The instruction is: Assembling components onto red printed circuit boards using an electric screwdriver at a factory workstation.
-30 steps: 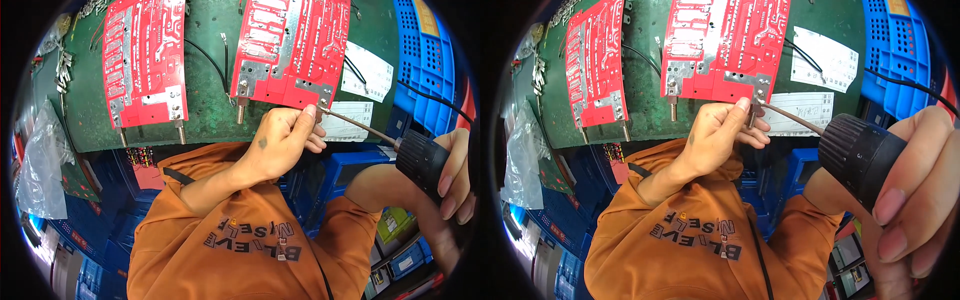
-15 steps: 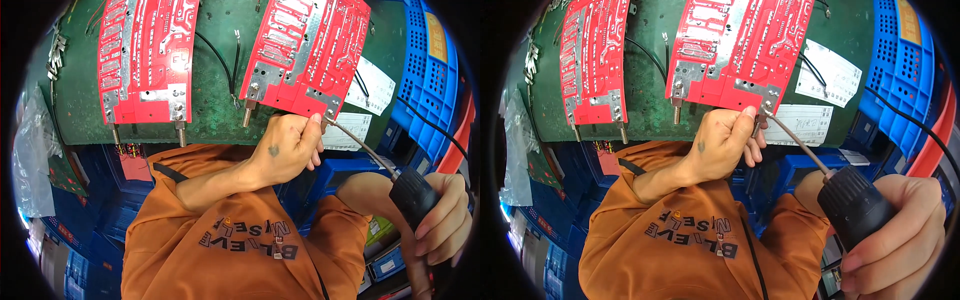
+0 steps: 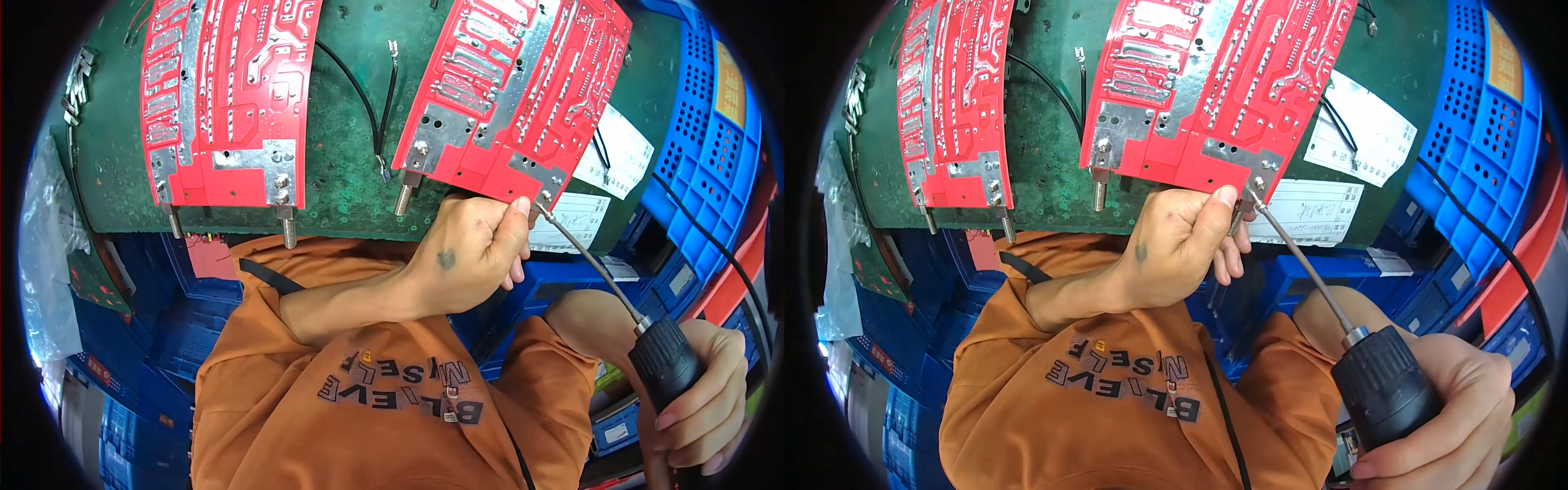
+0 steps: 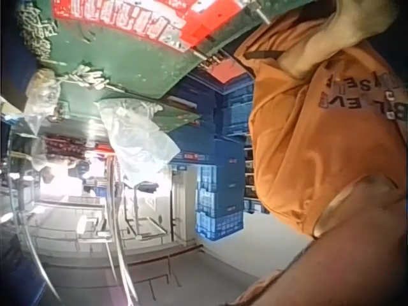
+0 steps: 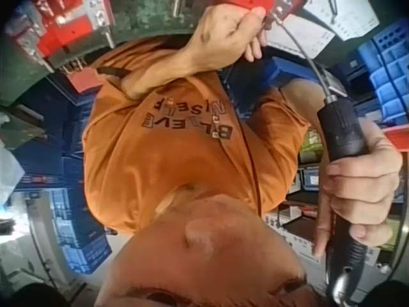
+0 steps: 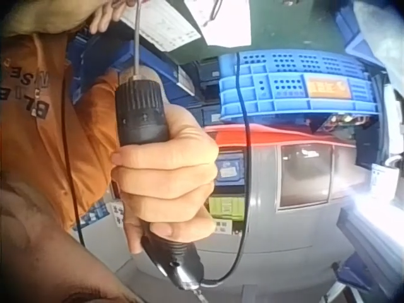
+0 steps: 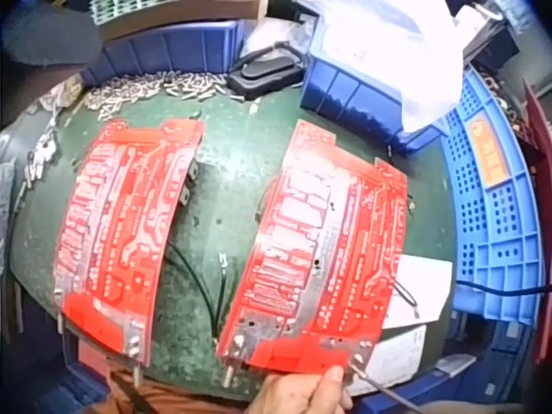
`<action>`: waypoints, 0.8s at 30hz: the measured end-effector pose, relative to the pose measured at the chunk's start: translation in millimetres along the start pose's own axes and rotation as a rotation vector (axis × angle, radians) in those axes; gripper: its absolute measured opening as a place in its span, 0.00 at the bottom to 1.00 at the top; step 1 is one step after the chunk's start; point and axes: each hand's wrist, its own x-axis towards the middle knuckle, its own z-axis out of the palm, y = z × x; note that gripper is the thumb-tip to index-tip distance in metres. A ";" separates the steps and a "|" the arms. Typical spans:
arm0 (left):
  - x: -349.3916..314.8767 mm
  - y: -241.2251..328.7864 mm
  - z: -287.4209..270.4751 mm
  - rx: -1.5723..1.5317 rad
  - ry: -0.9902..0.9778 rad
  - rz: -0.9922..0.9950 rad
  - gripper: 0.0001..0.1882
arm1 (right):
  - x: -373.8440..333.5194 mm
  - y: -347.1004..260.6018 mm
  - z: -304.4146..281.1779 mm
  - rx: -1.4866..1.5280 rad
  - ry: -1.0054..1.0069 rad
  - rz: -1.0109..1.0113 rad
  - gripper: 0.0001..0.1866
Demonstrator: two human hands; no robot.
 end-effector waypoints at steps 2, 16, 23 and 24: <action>0.2 0.6 0.2 0.000 0.007 -0.006 0.24 | 0.5 15.1 19.9 -0.079 0.056 -0.010 0.16; -1.5 6.1 -4.0 0.032 -0.076 -0.019 0.24 | 11.1 22.8 25.1 -0.117 0.058 0.066 0.19; 1.6 -1.2 -4.0 0.007 -0.082 -0.005 0.23 | 29.4 15.5 26.0 -0.146 0.065 0.092 0.26; 0.8 -2.2 -5.3 -0.014 -0.070 -0.009 0.23 | 34.2 14.9 24.5 -0.096 0.041 0.096 0.27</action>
